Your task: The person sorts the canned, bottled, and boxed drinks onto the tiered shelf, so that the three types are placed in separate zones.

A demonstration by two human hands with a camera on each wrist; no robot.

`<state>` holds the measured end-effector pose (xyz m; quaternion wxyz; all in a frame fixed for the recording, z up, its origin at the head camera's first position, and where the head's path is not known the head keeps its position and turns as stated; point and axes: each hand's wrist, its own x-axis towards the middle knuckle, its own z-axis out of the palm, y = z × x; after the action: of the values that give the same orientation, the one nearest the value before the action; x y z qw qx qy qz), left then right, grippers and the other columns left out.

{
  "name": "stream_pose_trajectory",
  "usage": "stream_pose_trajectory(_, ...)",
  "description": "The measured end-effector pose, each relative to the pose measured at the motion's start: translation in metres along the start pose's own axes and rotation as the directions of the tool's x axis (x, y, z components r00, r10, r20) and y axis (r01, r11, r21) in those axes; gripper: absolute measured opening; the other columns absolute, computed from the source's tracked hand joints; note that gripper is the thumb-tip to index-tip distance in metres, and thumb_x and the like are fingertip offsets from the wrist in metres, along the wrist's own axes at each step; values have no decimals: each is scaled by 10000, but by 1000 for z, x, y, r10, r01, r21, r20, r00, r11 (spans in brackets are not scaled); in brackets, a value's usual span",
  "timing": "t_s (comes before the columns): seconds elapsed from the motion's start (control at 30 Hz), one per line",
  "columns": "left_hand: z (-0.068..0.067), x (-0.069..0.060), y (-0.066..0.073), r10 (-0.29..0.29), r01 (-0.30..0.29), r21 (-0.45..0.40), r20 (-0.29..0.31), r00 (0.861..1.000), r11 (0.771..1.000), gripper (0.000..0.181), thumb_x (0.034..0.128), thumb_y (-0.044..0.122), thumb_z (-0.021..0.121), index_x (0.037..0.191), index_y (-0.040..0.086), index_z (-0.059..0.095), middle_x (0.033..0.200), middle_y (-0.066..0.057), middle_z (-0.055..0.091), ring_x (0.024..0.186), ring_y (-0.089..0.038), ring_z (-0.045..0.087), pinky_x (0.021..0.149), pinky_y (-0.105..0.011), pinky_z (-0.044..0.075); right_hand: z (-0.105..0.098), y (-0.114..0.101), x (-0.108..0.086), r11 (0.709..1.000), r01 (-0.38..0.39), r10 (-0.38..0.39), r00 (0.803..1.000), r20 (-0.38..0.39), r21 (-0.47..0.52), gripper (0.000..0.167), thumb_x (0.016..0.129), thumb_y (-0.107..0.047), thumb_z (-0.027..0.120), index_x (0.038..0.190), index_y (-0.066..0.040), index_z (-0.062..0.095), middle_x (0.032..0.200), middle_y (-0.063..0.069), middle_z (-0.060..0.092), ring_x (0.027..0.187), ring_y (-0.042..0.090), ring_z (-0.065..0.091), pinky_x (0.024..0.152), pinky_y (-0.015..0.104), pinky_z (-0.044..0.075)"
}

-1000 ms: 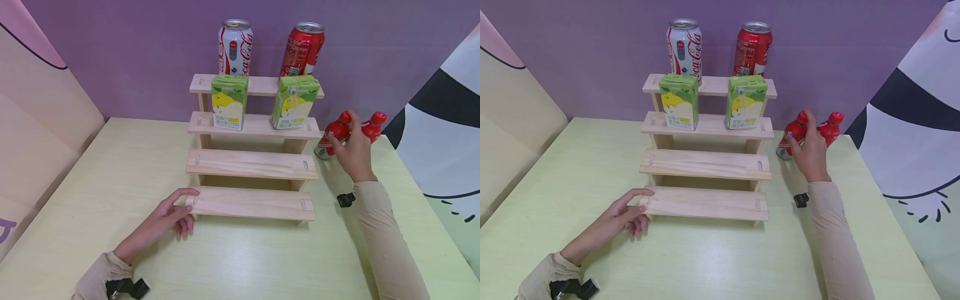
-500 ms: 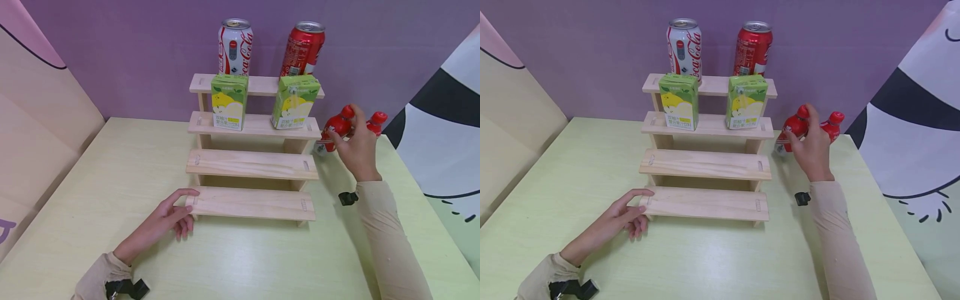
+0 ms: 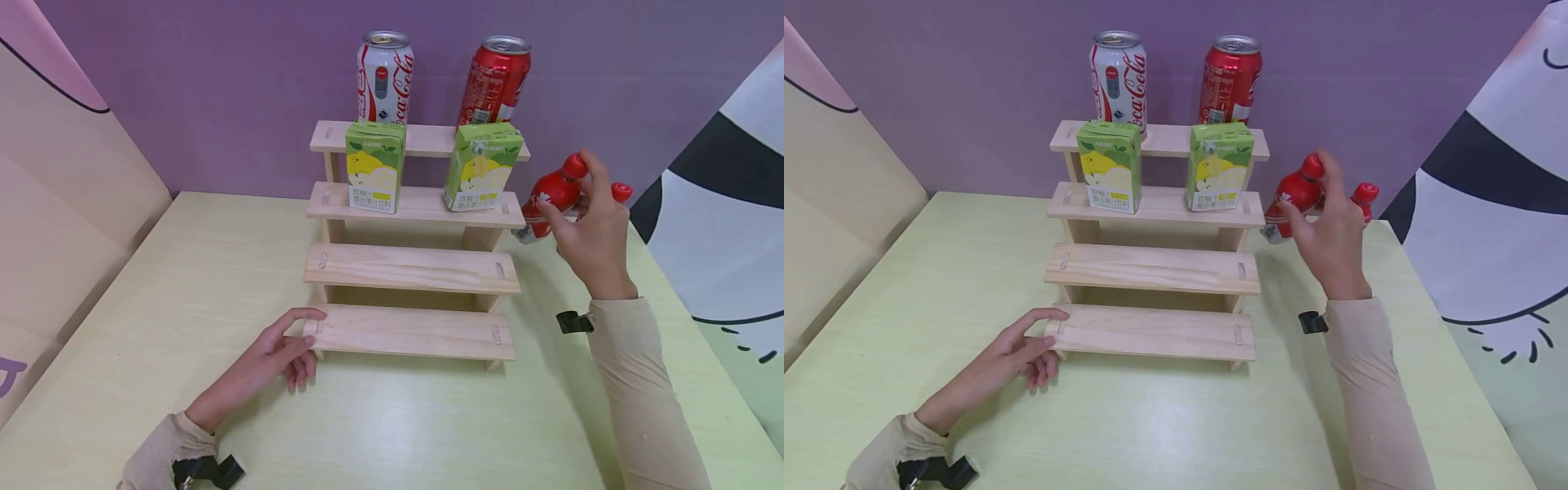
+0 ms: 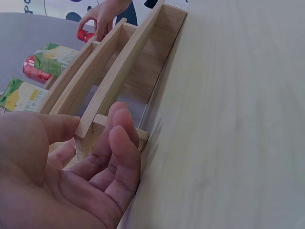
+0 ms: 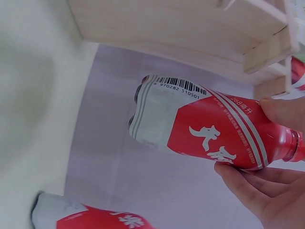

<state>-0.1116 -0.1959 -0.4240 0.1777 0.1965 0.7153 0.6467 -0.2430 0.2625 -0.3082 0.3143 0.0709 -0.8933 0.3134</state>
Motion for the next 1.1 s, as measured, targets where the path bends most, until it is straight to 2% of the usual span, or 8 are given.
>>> stream_pose_trajectory(0.17,0,0,0,16,-16,11,0,1000,1000,389,1078,171,455,1456,139,370,758,-257,639,583,-275,615,489,-337,533,-3,-11,-1,1000,18,-18,1000,-13,6,871,854,-194,807,1522,-396,286,1374,65,608,1075,341,654,989,378,510)
stream_pose_trajectory(0.37,0,-1,0,1,0,24,-15,1000,1000,386,1078,195,459,1455,177,378,760,-235,647,586,-273,618,487,-354,538,-7,-24,-3,999,29,-28,1000,-9,18,869,853,-209,807,1517,-414,286,1389,53,598,1115,338,649,1004,396,497)
stream_pose_trajectory(0.53,0,-1,0,2,-2,33,-14,1000,999,383,1077,195,462,1451,184,380,754,-236,647,582,-286,617,483,-362,538,-8,-28,-5,998,52,-52,999,-7,29,872,849,-187,809,1513,-414,292,1375,61,608,1106,335,654,997,280,487)
stream_pose_trajectory(0.67,1,-1,1,8,-7,33,-12,1000,999,382,1077,189,459,1450,174,380,750,-246,642,578,-291,615,479,-356,535,-10,-31,-6,998,51,-51,999,-12,37,875,843,-177,815,1513,-407,302,1368,47,615,1096,330,661,988,266,489)
stream_pose_trajectory(0.93,1,0,3,10,-10,42,-11,1000,999,378,1080,190,452,1450,173,375,754,-242,643,576,-289,611,475,-360,533,-24,-47,-9,993,112,-109,991,-75,38,828,856,-171,799,1505,-402,338,1353,40,626,1065,338,659,961,156,457)
stream_pose_trajectory(1.1,1,-1,2,-2,2,34,-14,1000,999,382,1080,201,453,1453,186,373,760,-237,646,582,-292,614,481,-364,536,-32,-55,-10,986,161,-155,982,-111,45,809,861,-153,790,1503,-391,358,1348,30,629,1106,229,653,972,167,459)
